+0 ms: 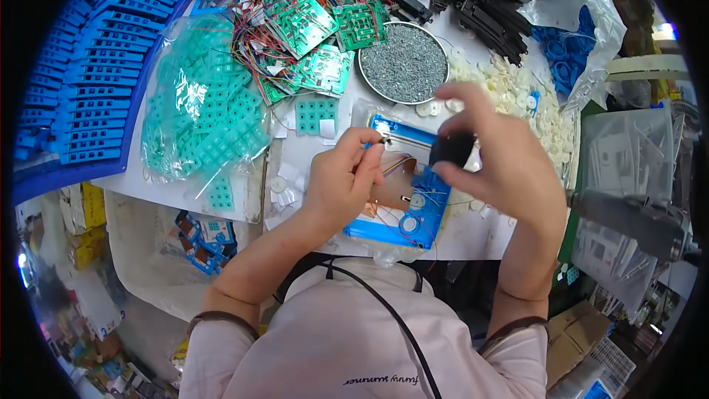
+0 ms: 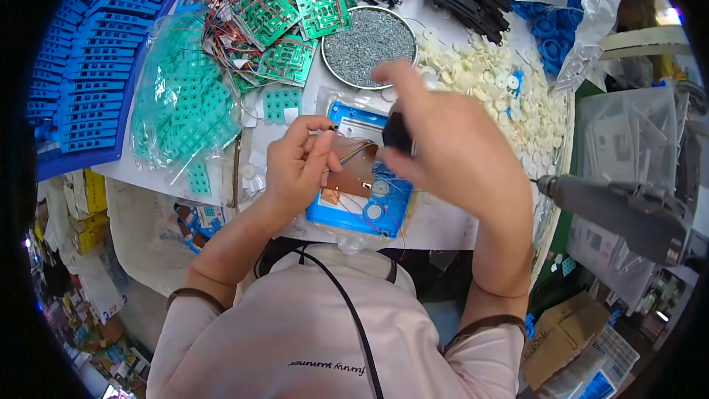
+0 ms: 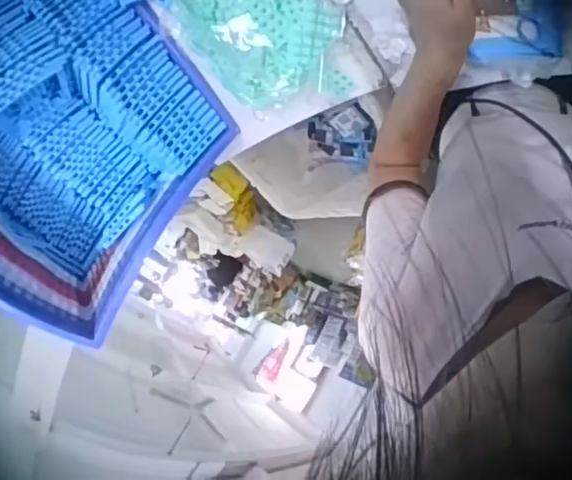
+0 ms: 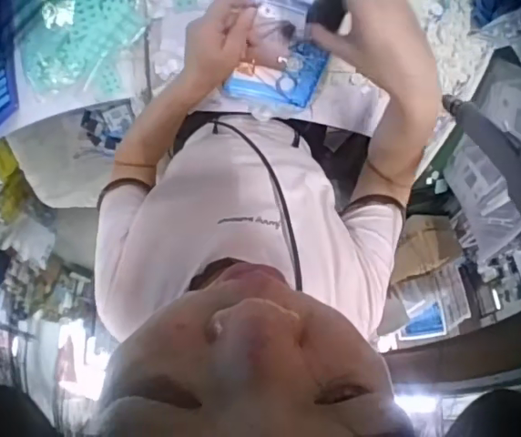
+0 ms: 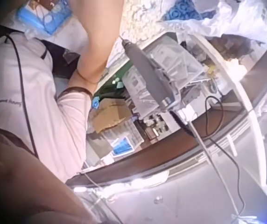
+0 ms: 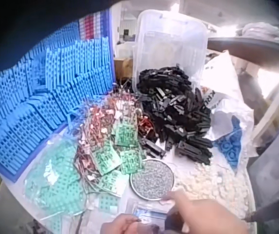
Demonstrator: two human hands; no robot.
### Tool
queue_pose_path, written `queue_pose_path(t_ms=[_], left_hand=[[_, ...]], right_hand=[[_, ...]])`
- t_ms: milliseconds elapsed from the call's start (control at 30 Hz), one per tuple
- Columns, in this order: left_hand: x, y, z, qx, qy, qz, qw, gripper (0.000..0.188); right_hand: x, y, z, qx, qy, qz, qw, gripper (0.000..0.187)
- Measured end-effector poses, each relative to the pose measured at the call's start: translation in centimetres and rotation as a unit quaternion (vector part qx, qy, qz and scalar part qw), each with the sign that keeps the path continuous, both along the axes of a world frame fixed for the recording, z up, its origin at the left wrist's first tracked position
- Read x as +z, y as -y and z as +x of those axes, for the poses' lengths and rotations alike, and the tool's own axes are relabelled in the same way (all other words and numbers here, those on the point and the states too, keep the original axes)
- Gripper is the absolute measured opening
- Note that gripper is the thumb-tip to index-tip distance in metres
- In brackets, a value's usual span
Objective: Assemble a calculator toy by installing circuit boards and using an electric screwdriver to secure components.
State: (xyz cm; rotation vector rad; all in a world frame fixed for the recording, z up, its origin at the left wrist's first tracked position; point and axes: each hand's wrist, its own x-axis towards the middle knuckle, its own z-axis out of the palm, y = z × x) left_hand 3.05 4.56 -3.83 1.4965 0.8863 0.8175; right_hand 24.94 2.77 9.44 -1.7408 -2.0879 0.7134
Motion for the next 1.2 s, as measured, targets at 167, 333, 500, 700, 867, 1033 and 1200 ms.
queue_pose_path(t_ms=[167,333,500,700,867,1033,1200], left_hand=[[-0.5,0.3,0.1,0.044,0.014,-0.007,0.999,0.015],[-1.0,0.2,0.0,0.054,0.109,-0.091,0.988,0.013],[-1.2,0.1,-0.1,0.037,0.118,-0.109,0.986,0.014],[-1.0,0.0,-0.6,0.038,0.156,-0.165,0.973,0.017],[-0.7,-0.5,-0.4,0.080,0.139,-0.224,0.961,0.016],[-1.0,-0.9,-0.5,0.068,0.135,-0.217,0.964,0.016],[-0.5,-0.9,-0.5,0.049,0.162,-0.245,0.955,0.017]], right_hand=[[-4.0,-1.3,-2.1,0.049,0.015,-0.036,0.998,0.068],[-6.1,0.8,-2.2,-0.006,-0.096,0.024,0.995,0.070],[-8.4,4.3,-2.9,-0.046,-0.058,0.121,0.990,0.076],[-7.7,4.2,-1.4,-0.006,-0.150,0.081,0.985,0.056],[-7.4,4.3,-1.6,-0.045,-0.208,0.072,0.974,0.048],[-7.2,5.0,-1.7,-0.141,-0.356,-0.113,0.917,0.048],[-7.2,5.0,-1.8,-0.164,-0.363,-0.071,0.914,0.048]])
